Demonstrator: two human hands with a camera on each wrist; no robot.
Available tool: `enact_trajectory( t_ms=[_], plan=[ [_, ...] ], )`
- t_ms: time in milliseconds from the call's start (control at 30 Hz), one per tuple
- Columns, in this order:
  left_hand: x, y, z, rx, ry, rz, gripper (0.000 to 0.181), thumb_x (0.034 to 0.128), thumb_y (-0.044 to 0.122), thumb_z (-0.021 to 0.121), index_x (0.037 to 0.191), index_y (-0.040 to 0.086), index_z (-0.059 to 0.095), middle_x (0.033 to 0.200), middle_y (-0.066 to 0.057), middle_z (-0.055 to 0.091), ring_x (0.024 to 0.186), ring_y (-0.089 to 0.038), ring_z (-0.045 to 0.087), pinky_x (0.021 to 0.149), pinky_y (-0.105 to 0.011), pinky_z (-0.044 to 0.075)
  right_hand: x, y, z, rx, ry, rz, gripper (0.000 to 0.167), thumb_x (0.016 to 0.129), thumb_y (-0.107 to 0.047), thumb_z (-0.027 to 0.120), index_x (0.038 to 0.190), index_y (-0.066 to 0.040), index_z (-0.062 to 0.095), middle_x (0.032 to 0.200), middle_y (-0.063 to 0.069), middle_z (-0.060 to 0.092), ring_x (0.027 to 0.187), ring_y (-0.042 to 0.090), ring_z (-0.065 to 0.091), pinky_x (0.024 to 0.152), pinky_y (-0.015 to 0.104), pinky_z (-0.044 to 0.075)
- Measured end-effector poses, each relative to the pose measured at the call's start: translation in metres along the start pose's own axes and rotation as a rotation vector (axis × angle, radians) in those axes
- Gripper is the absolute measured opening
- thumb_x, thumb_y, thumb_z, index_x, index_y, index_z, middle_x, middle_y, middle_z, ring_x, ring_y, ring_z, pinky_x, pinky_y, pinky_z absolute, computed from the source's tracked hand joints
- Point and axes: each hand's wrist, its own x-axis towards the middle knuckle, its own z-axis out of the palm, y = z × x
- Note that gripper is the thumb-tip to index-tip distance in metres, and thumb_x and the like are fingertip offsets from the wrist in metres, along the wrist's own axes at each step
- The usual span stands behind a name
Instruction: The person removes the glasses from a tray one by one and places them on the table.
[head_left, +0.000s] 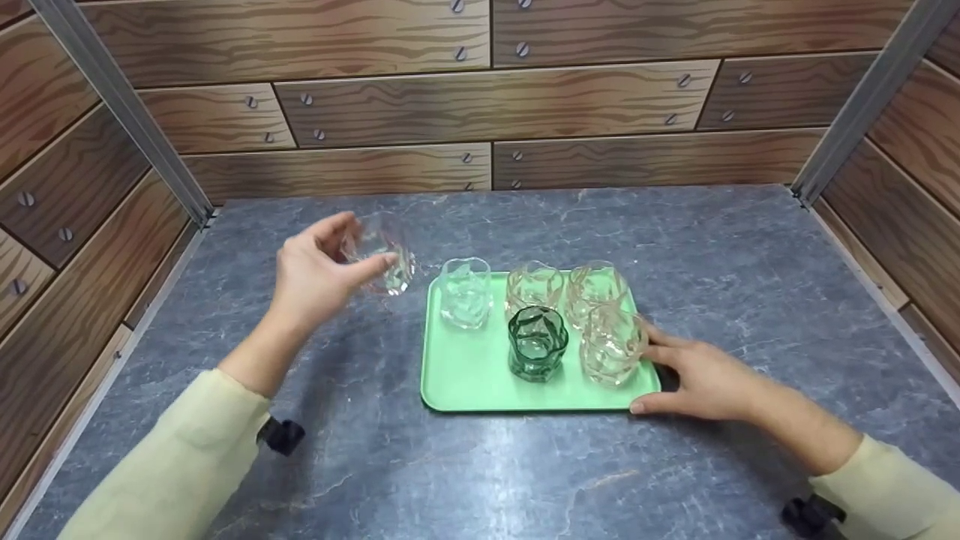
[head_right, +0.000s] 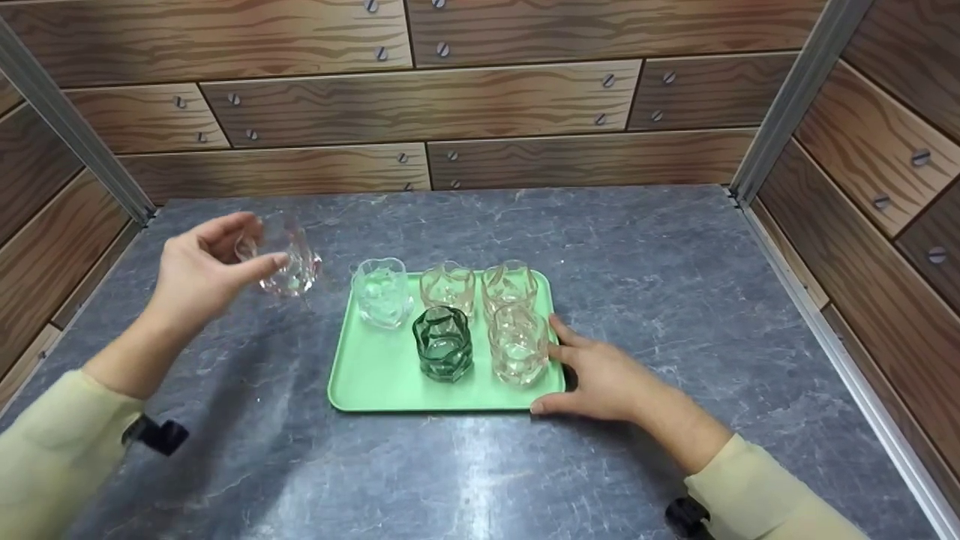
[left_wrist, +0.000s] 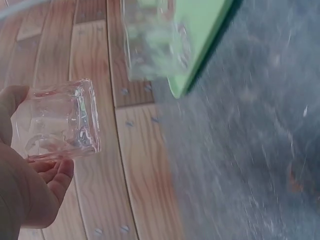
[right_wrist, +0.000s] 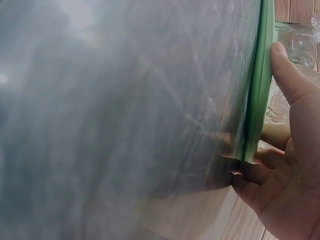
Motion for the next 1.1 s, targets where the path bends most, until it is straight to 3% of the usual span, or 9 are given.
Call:
enact_trajectory(
  t_ms=[200,367,533,767,900,1100],
  plan=[
    [0.029,-0.019,0.002,-0.003,-0.017,-0.077,0.094,0.0817,0.039,0.094,0.156,0.002,0.051,0.147,-0.009,0.063,0.132,-0.016,0.060,0.107,-0.033,0.053,-0.002,-0.001,0.000,-0.006,-0.019,0.003,0.106,0.083,-0.081,0.068,0.146,0.004,0.059,0.168,0.025,0.029,0.137,0.056,0.049,0.111,0.069,0.043],
    [0.050,-0.037,0.009,-0.004,0.009,-0.112,0.093,0.0831,0.039,0.093,0.157,0.003,0.049,0.151,-0.010,0.061,0.137,-0.020,0.057,0.111,-0.036,0.051,-0.002,-0.001,0.001,-0.004,-0.024,0.002,0.105,0.083,-0.080,0.069,0.145,0.004,0.060,0.169,0.026,0.028,0.137,0.056,0.050,0.111,0.069,0.042],
    [0.065,-0.049,0.018,-0.022,0.029,-0.109,0.090,0.0849,0.034,0.093,0.156,0.000,0.049,0.151,-0.015,0.059,0.140,-0.024,0.056,0.115,-0.038,0.048,-0.002,-0.002,0.000,-0.004,-0.028,0.007,0.106,0.083,-0.081,0.068,0.146,0.003,0.059,0.168,0.026,0.028,0.136,0.057,0.049,0.110,0.070,0.042],
    [0.079,-0.064,0.030,0.011,0.049,-0.120,0.090,0.0847,0.035,0.092,0.155,-0.001,0.050,0.149,-0.015,0.062,0.137,-0.025,0.057,0.114,-0.038,0.048,0.001,-0.002,-0.003,-0.006,-0.019,0.009,0.106,0.083,-0.080,0.069,0.147,0.003,0.059,0.169,0.025,0.028,0.137,0.057,0.049,0.111,0.069,0.042],
    [0.081,-0.072,0.034,0.050,0.058,-0.142,0.090,0.0851,0.037,0.092,0.156,0.000,0.050,0.147,-0.015,0.062,0.135,-0.026,0.058,0.113,-0.040,0.049,0.002,-0.003,-0.002,-0.004,-0.019,0.009,0.106,0.083,-0.081,0.068,0.146,0.003,0.059,0.168,0.025,0.028,0.136,0.058,0.050,0.110,0.070,0.042],
    [0.082,-0.078,0.042,0.033,0.056,-0.154,0.092,0.0858,0.037,0.091,0.157,-0.001,0.047,0.152,-0.018,0.058,0.140,-0.027,0.055,0.116,-0.040,0.047,0.001,-0.001,0.000,-0.001,-0.011,0.007,0.104,0.084,-0.079,0.070,0.146,0.003,0.060,0.168,0.025,0.029,0.137,0.056,0.049,0.111,0.068,0.043]
  ],
)
